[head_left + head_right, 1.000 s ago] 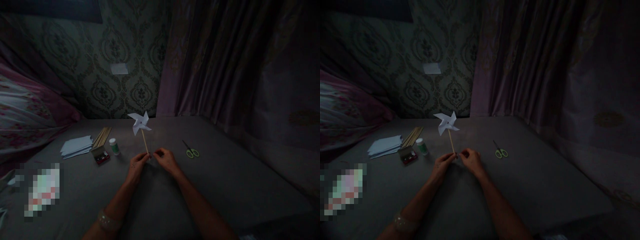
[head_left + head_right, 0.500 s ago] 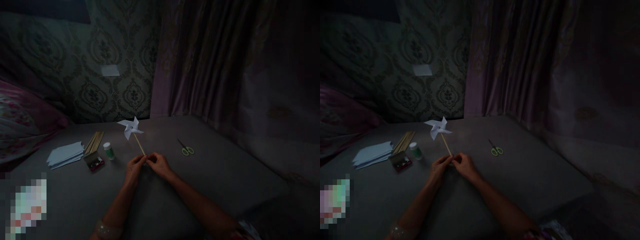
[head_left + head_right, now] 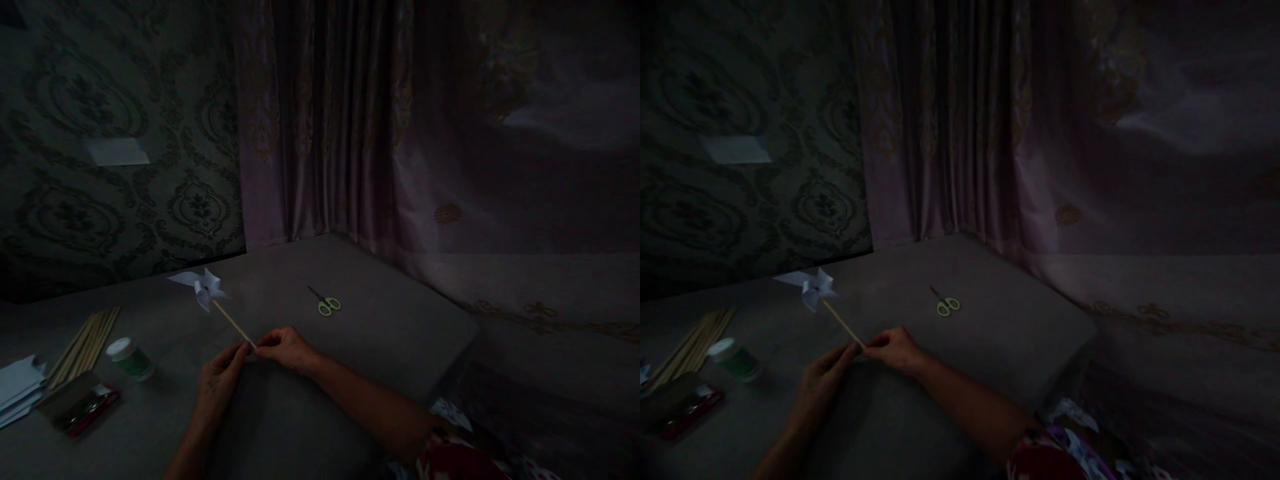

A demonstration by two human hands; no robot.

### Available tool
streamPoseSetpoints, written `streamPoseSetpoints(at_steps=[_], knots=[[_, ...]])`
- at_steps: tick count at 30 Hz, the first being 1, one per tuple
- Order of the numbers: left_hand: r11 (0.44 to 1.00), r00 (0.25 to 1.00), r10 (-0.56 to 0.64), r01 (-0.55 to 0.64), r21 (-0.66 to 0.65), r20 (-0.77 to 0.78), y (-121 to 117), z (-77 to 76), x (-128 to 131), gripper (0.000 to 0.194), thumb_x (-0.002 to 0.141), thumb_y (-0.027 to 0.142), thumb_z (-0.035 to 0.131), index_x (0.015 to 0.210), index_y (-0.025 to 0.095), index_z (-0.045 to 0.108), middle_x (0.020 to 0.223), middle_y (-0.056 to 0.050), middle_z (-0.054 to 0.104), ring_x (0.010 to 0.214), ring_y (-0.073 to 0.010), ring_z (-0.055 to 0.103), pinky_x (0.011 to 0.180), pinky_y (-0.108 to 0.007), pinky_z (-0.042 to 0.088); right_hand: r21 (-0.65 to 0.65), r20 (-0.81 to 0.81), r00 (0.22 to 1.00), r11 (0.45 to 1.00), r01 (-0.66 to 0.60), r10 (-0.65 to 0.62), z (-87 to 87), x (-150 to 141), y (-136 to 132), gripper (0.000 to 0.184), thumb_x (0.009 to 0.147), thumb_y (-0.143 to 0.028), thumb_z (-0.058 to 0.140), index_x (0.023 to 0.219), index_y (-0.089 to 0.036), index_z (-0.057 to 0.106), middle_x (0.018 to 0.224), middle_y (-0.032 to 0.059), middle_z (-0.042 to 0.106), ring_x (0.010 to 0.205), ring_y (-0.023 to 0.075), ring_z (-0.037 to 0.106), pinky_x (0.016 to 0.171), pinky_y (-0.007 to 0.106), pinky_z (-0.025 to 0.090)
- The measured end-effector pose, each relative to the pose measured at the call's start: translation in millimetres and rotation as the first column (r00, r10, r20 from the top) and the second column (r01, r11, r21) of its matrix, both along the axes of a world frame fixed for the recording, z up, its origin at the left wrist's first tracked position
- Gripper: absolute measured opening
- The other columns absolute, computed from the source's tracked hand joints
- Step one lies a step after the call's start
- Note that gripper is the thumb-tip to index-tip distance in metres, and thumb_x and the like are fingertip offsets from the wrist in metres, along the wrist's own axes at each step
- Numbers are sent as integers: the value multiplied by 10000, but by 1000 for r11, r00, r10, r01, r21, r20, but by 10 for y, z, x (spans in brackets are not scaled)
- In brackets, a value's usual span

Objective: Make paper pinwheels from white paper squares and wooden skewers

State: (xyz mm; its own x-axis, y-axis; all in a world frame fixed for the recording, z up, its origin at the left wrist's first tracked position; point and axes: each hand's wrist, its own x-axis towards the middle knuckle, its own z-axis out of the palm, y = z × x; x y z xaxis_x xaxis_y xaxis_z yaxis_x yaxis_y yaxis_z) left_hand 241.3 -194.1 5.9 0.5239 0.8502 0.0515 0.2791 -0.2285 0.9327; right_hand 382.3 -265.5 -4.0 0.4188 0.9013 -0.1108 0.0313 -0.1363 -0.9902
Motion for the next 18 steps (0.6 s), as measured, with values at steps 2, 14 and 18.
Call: streamPoseSetpoints(at_steps=[2, 14, 18], knots=[[987, 995, -33, 47, 153, -90, 54, -64, 12, 410, 722, 551, 560, 816, 193, 737, 843, -71, 746, 830, -279, 674, 748, -331, 519, -23, 11, 999, 999, 40, -40, 34, 149, -30, 101, 664, -228, 728, 747, -173, 714, 724, -5, 694, 699, 135, 627, 701, 251, 478], [782, 716, 271, 226, 580, -644, 247, -518, -10, 450, 923, 372, 348, 1281, 183, 545, 1382, -138, 507, 1294, -284, 415, 1018, -509, 308, -117, 357, 794, 820, 560, -492, 249, 1811, -195, 131, 711, -206, 666, 810, -140, 723, 805, 46, 723, 741, 143, 653, 680, 222, 481], [794, 682, 280, 232, 562, -676, 230, -505, 2, 474, 930, 376, 309, 1301, 176, 526, 1405, -134, 484, 1304, -288, 403, 1027, -529, 280, -173, 508, 678, 708, 684, -531, 235, 2313, -204, 100, 699, -195, 663, 773, -165, 722, 794, 44, 723, 806, 180, 670, 713, 243, 483]])
